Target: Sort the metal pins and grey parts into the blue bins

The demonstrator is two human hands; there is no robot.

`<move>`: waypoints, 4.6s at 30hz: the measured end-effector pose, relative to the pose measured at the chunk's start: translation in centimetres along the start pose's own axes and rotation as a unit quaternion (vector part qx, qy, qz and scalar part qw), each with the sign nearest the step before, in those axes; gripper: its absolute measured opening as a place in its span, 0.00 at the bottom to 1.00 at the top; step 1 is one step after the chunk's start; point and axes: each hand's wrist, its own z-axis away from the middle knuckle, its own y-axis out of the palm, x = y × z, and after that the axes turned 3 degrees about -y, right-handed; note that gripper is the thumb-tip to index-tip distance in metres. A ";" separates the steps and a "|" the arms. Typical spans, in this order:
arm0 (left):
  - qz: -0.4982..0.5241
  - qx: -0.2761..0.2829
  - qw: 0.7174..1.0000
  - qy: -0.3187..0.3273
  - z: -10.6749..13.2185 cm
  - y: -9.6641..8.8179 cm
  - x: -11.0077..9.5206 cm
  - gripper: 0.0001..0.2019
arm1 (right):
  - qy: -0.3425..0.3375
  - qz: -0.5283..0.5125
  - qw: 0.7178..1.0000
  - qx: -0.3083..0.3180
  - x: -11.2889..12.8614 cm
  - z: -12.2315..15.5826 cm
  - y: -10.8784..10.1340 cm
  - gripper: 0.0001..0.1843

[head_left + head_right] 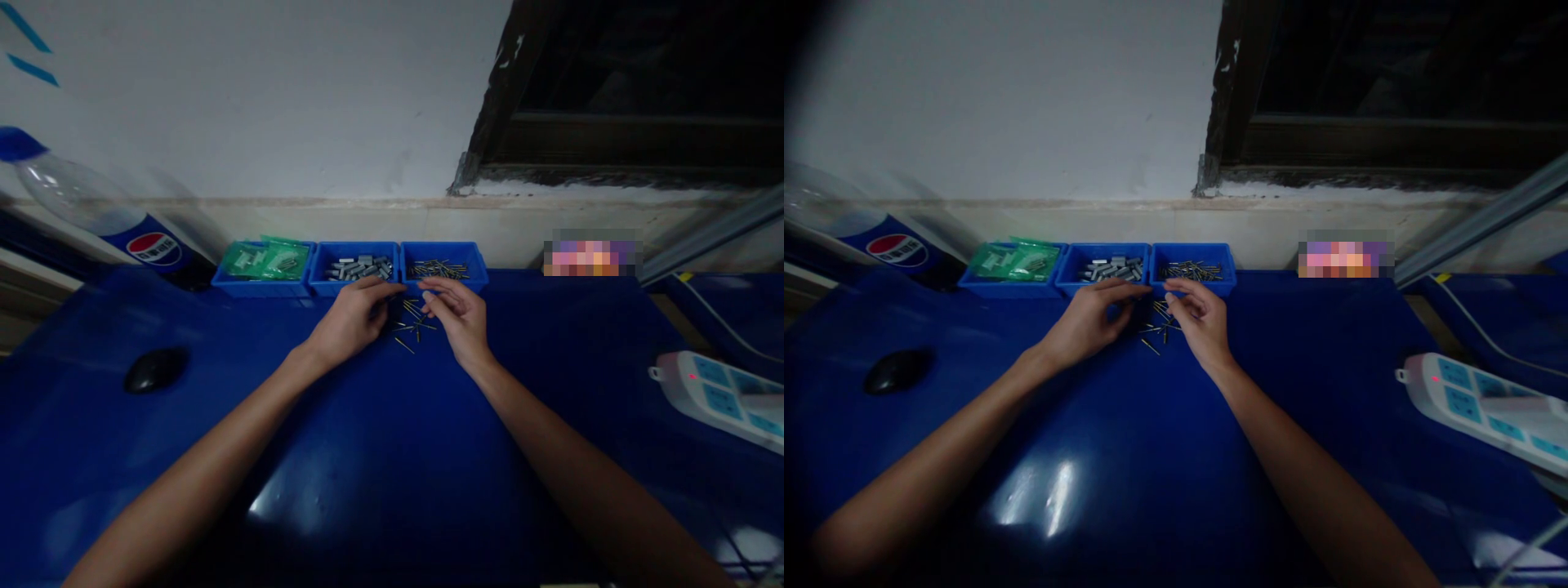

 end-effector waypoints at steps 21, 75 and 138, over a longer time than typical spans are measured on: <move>0.300 -0.030 0.934 -0.192 -0.4 0.1 -1.4 0.13 | 0.028 -0.021 0.994 0.108 -0.2 0.2 0.3 0.11; 0.240 -0.021 0.961 -0.138 -0.5 -1.1 -1.0 0.07 | 0.021 -0.012 0.994 0.103 0.0 0.1 0.2 0.09; -0.198 0.142 0.968 0.061 0.3 0.0 -0.8 0.10 | -0.008 -0.012 1.000 -0.001 -0.2 0.0 -0.5 0.14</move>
